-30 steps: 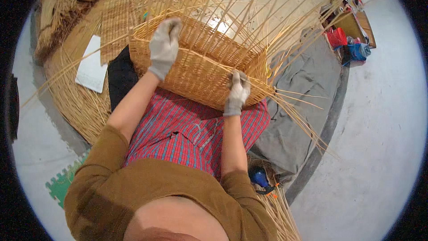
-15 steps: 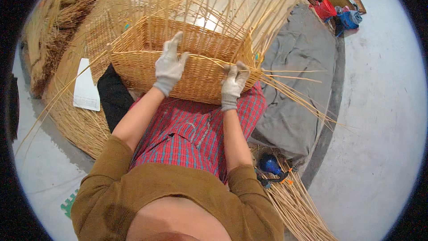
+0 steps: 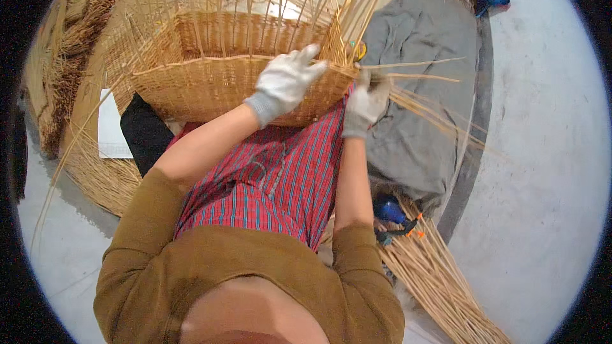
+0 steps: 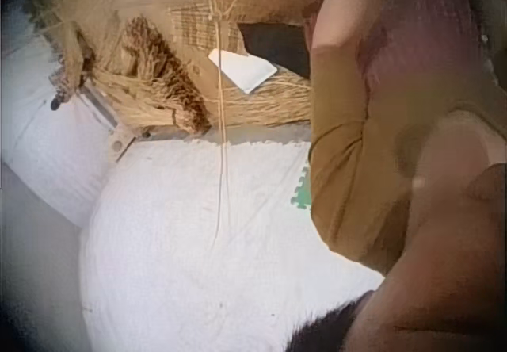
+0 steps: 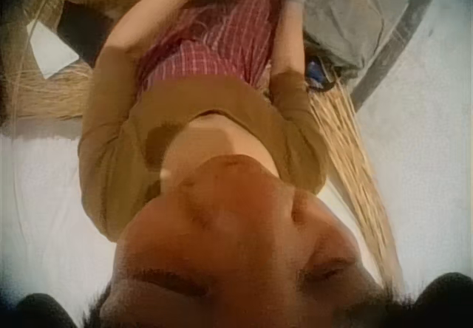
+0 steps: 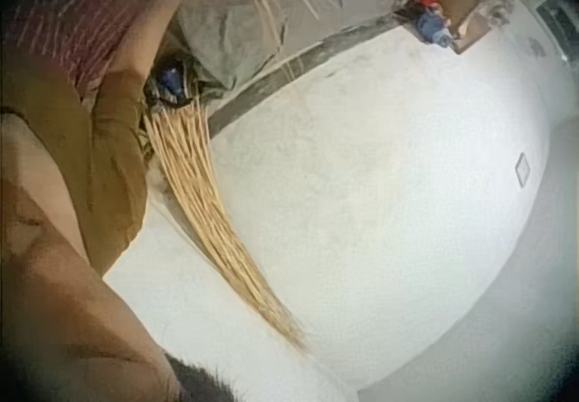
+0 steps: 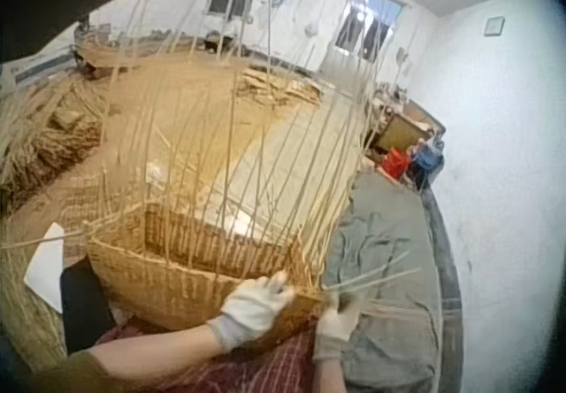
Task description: Weaving a large wicker or reed basket by hand while sitting on the floor.
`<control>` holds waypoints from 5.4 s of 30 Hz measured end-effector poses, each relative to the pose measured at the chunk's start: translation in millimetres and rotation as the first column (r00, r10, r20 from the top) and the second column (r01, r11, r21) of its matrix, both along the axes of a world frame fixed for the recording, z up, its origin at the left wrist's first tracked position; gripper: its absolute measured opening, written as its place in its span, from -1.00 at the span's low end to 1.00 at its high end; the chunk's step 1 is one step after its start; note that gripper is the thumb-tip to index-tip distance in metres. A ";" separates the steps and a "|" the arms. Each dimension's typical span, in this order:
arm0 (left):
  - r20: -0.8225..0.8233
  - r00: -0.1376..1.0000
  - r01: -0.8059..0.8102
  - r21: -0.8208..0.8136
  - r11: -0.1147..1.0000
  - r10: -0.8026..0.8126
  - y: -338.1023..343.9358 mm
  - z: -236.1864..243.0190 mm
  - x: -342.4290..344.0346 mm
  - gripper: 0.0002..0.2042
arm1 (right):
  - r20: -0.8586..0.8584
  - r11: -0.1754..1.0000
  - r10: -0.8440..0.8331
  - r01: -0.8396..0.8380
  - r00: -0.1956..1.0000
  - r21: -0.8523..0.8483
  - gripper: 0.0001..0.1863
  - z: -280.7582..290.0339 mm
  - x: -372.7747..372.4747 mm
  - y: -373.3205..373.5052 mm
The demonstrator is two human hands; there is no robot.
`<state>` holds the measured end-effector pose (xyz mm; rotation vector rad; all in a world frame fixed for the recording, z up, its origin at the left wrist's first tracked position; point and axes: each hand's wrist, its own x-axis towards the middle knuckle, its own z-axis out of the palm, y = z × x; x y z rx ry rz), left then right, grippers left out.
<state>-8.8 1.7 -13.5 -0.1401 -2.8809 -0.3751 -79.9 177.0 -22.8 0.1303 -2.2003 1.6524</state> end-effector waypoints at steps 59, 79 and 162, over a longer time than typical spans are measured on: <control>-0.213 0.455 -0.248 0.902 0.353 0.864 -324.4 -48.0 234.2 -0.90 | -0.169 0.216 0.972 -0.905 0.164 0.367 -0.61 57.0 206.9 -278.5; 0.150 0.968 -0.151 0.988 -0.010 0.202 -335.8 -37.8 212.2 -0.63 | 0.474 0.707 0.653 -0.250 0.591 -0.662 -0.83 -17.2 155.2 -264.6; 0.085 0.992 -0.103 0.086 0.991 0.096 28.5 5.0 17.0 -0.61 | 0.263 0.988 0.132 -0.148 0.956 0.040 -0.56 -23.1 -11.8 129.3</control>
